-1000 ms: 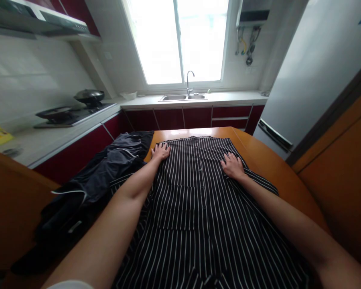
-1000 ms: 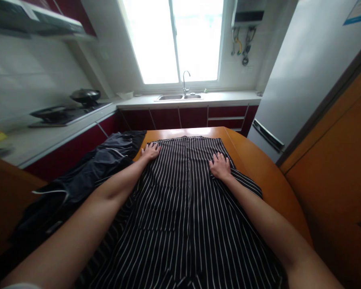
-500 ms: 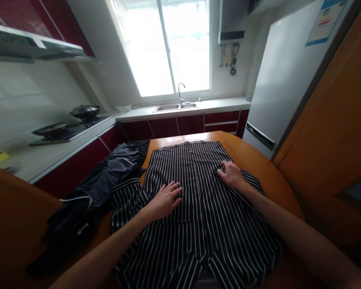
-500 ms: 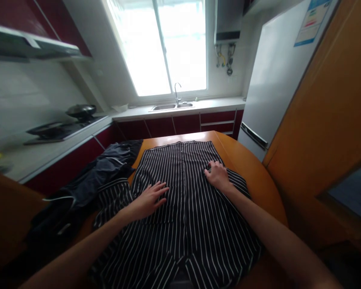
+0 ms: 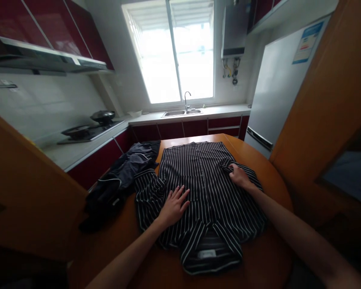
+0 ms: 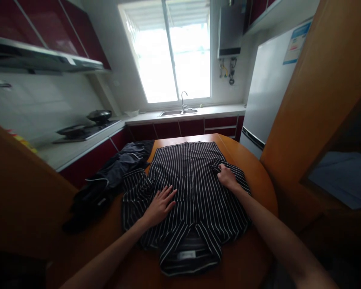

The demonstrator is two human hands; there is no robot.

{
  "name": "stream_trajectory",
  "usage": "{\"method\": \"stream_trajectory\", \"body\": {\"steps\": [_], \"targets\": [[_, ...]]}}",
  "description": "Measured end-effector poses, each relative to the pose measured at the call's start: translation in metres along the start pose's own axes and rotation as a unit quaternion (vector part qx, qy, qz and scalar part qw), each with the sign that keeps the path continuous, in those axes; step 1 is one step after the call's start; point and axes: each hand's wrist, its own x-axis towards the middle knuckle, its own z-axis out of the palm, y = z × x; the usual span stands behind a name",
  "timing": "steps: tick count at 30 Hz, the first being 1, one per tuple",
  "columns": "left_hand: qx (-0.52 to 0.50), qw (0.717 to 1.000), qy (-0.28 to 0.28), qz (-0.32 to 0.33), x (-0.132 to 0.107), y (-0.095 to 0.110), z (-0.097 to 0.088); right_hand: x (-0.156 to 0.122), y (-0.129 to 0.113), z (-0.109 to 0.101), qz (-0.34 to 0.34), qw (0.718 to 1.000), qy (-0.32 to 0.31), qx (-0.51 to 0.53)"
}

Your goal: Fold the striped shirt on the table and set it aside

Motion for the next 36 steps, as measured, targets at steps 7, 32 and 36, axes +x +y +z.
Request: {"method": "stream_trajectory", "body": {"steps": [7,32,36], "targets": [[-0.009,1.0,0.013,-0.007,0.001,0.005,-0.004,0.007,0.084,-0.088,0.134,0.981,0.137,0.035],[-0.018,0.993,-0.037,0.11,-0.029,0.024,-0.013,-0.12,0.064,0.028,-0.11,0.986,-0.007,-0.125],[-0.071,0.992,-0.011,0.108,-0.045,0.018,-0.026,-0.123,0.07,0.028,-0.107,0.986,0.015,-0.124]]}}
